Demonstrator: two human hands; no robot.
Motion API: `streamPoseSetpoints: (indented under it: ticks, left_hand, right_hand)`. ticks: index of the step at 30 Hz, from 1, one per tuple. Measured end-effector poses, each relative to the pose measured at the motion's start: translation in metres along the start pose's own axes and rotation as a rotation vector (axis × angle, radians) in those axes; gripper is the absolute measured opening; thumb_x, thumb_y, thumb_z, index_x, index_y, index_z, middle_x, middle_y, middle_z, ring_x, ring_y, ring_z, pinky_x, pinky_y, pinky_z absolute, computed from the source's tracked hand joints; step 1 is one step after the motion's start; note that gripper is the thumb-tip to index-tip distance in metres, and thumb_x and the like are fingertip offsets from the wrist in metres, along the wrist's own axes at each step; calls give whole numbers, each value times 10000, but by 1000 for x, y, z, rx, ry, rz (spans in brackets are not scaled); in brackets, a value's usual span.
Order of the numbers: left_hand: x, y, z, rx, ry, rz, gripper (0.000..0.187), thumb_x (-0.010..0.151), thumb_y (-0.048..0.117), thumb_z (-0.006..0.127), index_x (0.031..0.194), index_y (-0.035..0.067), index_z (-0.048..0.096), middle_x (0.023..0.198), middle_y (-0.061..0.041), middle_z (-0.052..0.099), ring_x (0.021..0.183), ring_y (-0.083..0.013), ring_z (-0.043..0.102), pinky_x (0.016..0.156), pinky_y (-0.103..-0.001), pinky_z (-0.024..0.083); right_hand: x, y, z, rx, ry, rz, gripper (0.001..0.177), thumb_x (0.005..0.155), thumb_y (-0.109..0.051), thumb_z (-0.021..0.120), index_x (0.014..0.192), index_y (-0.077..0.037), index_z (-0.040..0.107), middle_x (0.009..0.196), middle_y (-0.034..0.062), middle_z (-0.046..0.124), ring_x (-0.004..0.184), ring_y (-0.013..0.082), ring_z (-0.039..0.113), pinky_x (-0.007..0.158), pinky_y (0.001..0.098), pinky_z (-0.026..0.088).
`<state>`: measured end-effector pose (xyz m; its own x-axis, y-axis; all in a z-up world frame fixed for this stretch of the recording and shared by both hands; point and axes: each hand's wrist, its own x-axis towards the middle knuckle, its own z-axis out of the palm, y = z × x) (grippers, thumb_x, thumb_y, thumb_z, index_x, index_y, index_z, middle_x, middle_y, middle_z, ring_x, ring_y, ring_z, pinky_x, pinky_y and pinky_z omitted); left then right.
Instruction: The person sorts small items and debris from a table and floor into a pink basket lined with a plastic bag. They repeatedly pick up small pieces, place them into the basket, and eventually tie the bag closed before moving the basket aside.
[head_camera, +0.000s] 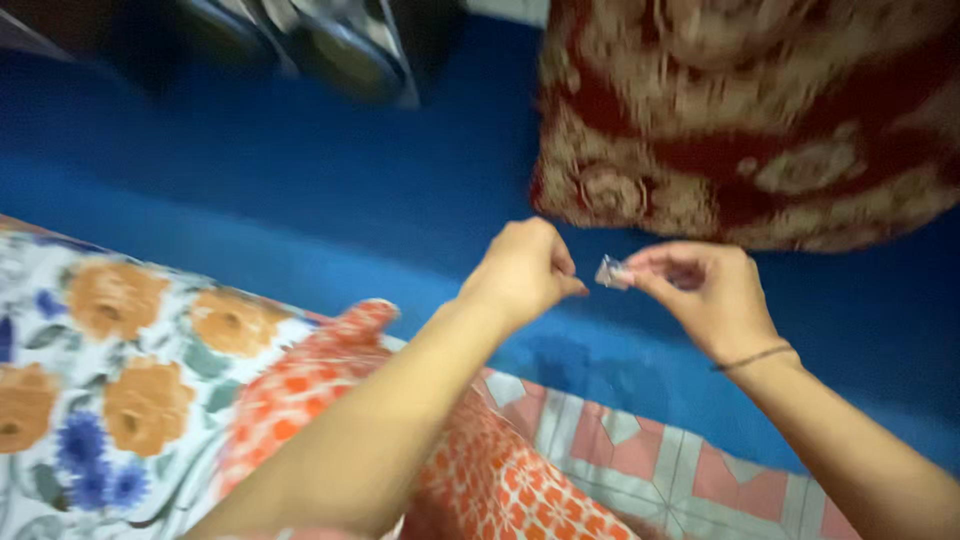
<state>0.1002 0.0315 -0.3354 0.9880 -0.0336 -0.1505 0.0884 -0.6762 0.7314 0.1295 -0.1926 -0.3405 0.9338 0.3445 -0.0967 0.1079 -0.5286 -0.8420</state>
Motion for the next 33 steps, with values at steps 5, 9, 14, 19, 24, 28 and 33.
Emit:
streamPoseSetpoints:
  ticks: [5,9,14,19,24,28,33]
  left_hand:
    - [-65,76,-85,-14,-42,90,269,677,189,887,857,14,788,838,-175,768,785,-287,777,728,-383,602]
    - [-112,153,-149,-119,-56,45,290,691,198,894,860,-11,786,820,-172,770,755,-232,781,705,-341,609]
    - [-153,236,-231,-327,1,-11,315,755,184,862,998,-6,796,778,-106,788,676,-151,761,628,-277,588]
    - [-164,266,-296,-446,66,50,377,723,202,922,1046,40,813,830,-90,799,726,-139,797,659,-250,630]
    - [-135,242,-353,-565,5,633,315,915,69,838,1205,-32,771,1086,-190,815,1023,-237,812,930,-328,636]
    - [-119,263,-378,-467,142,295,210,830,110,915,1034,73,879,902,-99,869,851,-144,850,765,-244,672]
    - [-76,339,-426,-786,122,224,226,839,12,832,1060,-23,867,917,-141,872,858,-186,852,783,-300,695]
  right_hand:
    - [-27,-108,-51,-128,-46,-121,216,831,-218,785,985,-72,827,909,46,831,833,125,771,812,310,580]
    - [-51,-216,-100,-142,-55,-99,211,794,-233,794,933,-81,840,862,41,842,780,127,784,782,302,590]
    - [-81,-341,-158,-4,-66,-116,171,794,-198,789,908,-81,842,883,33,830,819,126,793,782,287,590]
    - [-94,-429,-186,-23,-76,-159,164,767,-187,853,910,-108,861,847,3,832,821,108,761,753,260,611]
    - [-66,-469,-195,58,-127,-125,151,837,-227,883,957,-135,894,837,1,798,825,91,724,755,241,612]
    - [-37,-506,-218,100,-78,-279,197,832,-234,880,987,-114,864,837,0,842,795,66,802,736,242,610]
    - [-2,-549,-277,101,4,-468,226,873,-229,815,1059,-100,820,932,-5,838,884,67,794,764,234,600]
